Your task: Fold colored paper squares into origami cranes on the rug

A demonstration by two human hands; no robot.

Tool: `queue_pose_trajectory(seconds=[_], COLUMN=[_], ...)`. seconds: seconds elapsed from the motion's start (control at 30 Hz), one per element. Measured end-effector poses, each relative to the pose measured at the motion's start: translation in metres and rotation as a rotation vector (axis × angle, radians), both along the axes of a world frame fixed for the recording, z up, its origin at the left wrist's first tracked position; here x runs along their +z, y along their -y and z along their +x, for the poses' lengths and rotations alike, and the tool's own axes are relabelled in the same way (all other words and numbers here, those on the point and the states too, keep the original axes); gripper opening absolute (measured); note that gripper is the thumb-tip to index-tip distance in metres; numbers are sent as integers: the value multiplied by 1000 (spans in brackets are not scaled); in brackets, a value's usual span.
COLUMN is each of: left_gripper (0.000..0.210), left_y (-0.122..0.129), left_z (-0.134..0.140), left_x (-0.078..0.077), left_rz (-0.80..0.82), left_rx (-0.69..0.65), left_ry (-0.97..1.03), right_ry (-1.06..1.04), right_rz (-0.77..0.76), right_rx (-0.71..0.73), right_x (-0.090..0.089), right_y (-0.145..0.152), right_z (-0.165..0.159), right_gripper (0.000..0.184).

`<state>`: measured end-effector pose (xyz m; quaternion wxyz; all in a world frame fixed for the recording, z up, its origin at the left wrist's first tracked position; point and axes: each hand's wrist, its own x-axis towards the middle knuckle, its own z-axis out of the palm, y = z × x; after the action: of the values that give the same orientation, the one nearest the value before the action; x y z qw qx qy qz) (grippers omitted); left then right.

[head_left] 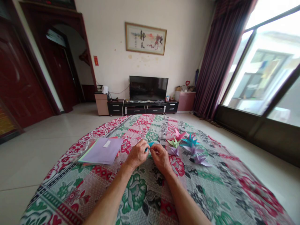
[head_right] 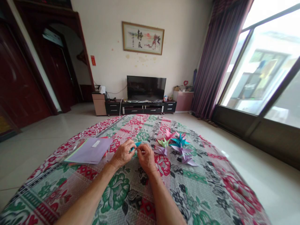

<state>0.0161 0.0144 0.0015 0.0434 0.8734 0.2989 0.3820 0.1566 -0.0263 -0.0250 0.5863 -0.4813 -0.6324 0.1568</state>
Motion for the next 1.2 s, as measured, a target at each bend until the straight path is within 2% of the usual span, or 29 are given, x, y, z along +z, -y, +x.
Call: queue_pose_trajectory(seconds=[0.2,0.37,0.57,0.7,0.8,0.97,1.2], left_gripper=[14,15,16,11,10,13,12], left_y=[1,-1,-4,-4,-4,-3,-4], left_z=[2,1,2,1,-2,-3,-2], left_x=[0,-3,-6,-4,-2,-1,-2], left_rz=[-7,-19,-50,-167,-283,-388,-371], left_rx=[20,26,16,76,95,85,71], left_ry=[3,36,94,244,330,376,359], right_ry=[132,137,29,-230,-387,-385,-368], right_rz=[66,59,31,-92,-190,-233,-215], right_rx=[-79,-85,-39,-49,15,95,83], right_x=[-3,-4,2,4,2,-2,-4], right_y=[-2,-2,0,-2,-4,-3,-5], right_z=[-4,-4,-6,-8,-7,-8,-10], right_gripper=[10,10,13,18,20,21,24])
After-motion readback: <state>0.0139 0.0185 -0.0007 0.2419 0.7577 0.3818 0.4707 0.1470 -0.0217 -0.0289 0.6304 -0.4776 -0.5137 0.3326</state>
